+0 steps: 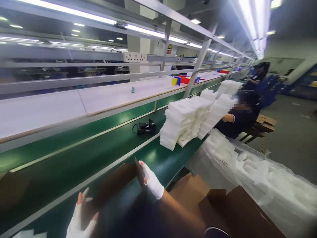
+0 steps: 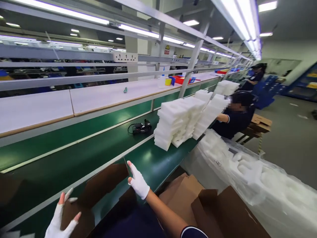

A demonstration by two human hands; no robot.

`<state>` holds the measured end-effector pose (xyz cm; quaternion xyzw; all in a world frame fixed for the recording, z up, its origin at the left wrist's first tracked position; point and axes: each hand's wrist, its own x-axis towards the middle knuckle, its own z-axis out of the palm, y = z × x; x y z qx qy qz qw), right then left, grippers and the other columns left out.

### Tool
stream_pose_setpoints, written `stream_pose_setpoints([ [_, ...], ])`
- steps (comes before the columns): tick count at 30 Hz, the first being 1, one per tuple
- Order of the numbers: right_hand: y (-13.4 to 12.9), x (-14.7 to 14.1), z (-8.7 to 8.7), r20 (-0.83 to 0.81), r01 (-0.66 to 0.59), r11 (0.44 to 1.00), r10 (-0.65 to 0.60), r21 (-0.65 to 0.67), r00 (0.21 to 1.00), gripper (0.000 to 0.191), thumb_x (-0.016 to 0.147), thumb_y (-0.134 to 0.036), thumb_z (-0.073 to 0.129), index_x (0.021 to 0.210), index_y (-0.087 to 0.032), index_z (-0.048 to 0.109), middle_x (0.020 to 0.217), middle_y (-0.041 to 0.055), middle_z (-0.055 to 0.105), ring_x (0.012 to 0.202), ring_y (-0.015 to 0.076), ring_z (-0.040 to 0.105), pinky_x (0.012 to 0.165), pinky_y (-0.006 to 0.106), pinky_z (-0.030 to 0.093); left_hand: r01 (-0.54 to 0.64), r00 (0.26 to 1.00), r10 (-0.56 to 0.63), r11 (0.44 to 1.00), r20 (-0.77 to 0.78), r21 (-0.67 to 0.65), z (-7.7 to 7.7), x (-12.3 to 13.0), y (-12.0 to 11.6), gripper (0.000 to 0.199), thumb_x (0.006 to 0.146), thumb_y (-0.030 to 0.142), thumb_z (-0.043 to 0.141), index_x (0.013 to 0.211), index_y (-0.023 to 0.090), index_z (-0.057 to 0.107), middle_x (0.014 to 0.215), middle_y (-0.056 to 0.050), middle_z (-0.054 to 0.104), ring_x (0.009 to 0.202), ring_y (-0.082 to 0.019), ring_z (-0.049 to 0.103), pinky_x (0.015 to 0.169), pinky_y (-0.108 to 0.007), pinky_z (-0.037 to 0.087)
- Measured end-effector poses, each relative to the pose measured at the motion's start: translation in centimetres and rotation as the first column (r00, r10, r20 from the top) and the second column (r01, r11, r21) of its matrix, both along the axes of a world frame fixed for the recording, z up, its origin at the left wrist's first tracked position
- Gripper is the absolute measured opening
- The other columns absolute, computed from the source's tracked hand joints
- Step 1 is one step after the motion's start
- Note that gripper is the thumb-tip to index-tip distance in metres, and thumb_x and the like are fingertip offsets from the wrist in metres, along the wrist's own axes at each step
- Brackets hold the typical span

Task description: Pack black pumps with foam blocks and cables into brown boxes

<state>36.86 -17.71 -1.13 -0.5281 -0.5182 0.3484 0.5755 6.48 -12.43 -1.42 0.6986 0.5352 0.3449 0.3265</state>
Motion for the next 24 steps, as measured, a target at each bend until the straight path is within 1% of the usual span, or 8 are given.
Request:
stream_pose_setpoints([
  [2, -0.6, -1.8, 1.2, 0.333, 0.038, 0.988, -0.086, 0.147, 0.939, 0.079, 0.081, -0.071, 0.040, 0.142, -0.022, 0.031, 0.146, 0.0129, 0.033, 0.136, 0.0282, 0.028, 0.111, 0.049, 0.024, 0.003, 0.999, -0.002, 0.999, 0.034, -0.035, -0.2, 0.9, 1.0, 0.079, 0.078, 0.048, 0.057, 0.145, 0.039, 0.016, 0.144, 0.000, 0.039, 0.124, -0.030, 0.045, 0.107, -0.054, 0.034],
  [4, -0.6, -4.5, 2.7, 0.616, -0.184, 0.967, 0.038, 0.175, 0.787, 0.072, 0.082, -0.069, 0.041, 0.137, -0.023, 0.036, 0.138, 0.0125, 0.044, 0.129, 0.0274, 0.039, 0.106, 0.046, 0.033, 0.060, 0.993, -0.056, 0.997, 0.105, -0.040, -0.4, 1.6, 2.3, 0.076, 0.081, 0.047, 0.054, 0.146, 0.034, 0.018, 0.146, -0.003, 0.037, 0.123, -0.029, 0.045, 0.109, -0.053, 0.030],
  [7, 0.8, -9.3, 4.4, 0.830, -0.470, 0.873, 0.355, -0.129, 0.431, 0.057, 0.086, -0.063, 0.040, 0.127, -0.024, 0.046, 0.113, 0.0099, 0.063, 0.099, 0.0239, 0.061, 0.083, 0.039, 0.048, 0.103, 0.969, -0.090, 0.994, 0.231, -0.043, -1.1, 1.7, 4.3, 0.070, 0.085, 0.046, 0.050, 0.146, 0.029, 0.021, 0.146, -0.007, 0.036, 0.122, -0.026, 0.046, 0.108, -0.048, 0.032],
  [10, 3.3, -12.3, 4.7, 0.846, -0.345, 0.851, 0.484, -0.396, 0.224, 0.046, 0.092, -0.056, 0.031, 0.117, -0.024, 0.052, 0.087, 0.0069, 0.069, 0.075, 0.0223, 0.065, 0.068, 0.036, 0.049, -0.109, 0.956, 0.115, 0.993, 0.270, -0.039, -2.3, 0.3, 5.7, 0.063, 0.086, 0.047, 0.047, 0.142, 0.022, 0.032, 0.137, -0.010, 0.047, 0.119, -0.024, 0.048, 0.107, -0.043, 0.032],
  [12, 5.4, -12.8, 4.2, 0.829, -0.270, 0.835, 0.532, -0.479, 0.175, 0.049, 0.093, -0.057, 0.024, 0.112, -0.024, 0.055, 0.084, 0.0074, 0.070, 0.075, 0.0237, 0.066, 0.068, 0.036, 0.048, -0.278, 0.917, 0.271, 0.960, 0.293, -0.021, -3.1, -1.0, 6.2, 0.060, 0.085, 0.050, 0.048, 0.136, 0.019, 0.041, 0.123, -0.011, 0.056, 0.112, -0.024, 0.052, 0.103, -0.041, 0.036],
  [15, 8.5, -12.8, 2.5, 0.782, -0.242, 0.782, 0.612, -0.575, 0.119, 0.054, 0.094, -0.055, 0.020, 0.105, -0.022, 0.062, 0.092, 0.0108, 0.070, 0.085, 0.0267, 0.066, 0.071, 0.039, 0.047, -0.334, 0.862, 0.306, 0.942, 0.404, -0.002, -3.9, -2.1, 6.3, 0.057, 0.087, 0.053, 0.043, 0.130, 0.017, 0.048, 0.109, -0.010, 0.061, 0.095, -0.020, 0.058, 0.094, -0.037, 0.042],
  [21, 10.1, -13.4, -0.5, 0.749, -0.243, 0.742, 0.657, -0.625, 0.081, 0.063, 0.093, -0.054, 0.017, 0.102, -0.017, 0.067, 0.095, 0.0161, 0.069, 0.088, 0.0293, 0.065, 0.075, 0.042, 0.047, -0.121, 0.680, 0.281, 0.954, 0.678, -0.274, -6.0, -0.8, 7.1, 0.063, 0.089, 0.059, 0.031, 0.133, 0.015, 0.042, 0.120, -0.015, 0.059, 0.104, -0.022, 0.060, 0.096, -0.041, 0.043],
  [24, 9.7, -13.6, -1.1, 0.677, -0.214, 0.690, 0.722, -0.691, 0.143, 0.060, 0.092, -0.055, 0.023, 0.101, -0.015, 0.067, 0.096, 0.0145, 0.069, 0.088, 0.0268, 0.065, 0.077, 0.039, 0.046, 0.093, 0.694, 0.241, 0.905, 0.678, -0.416, -7.5, -0.1, 7.7, 0.069, 0.088, 0.063, 0.029, 0.134, 0.013, 0.042, 0.128, -0.017, 0.056, 0.113, -0.027, 0.057, 0.098, -0.046, 0.043],
])
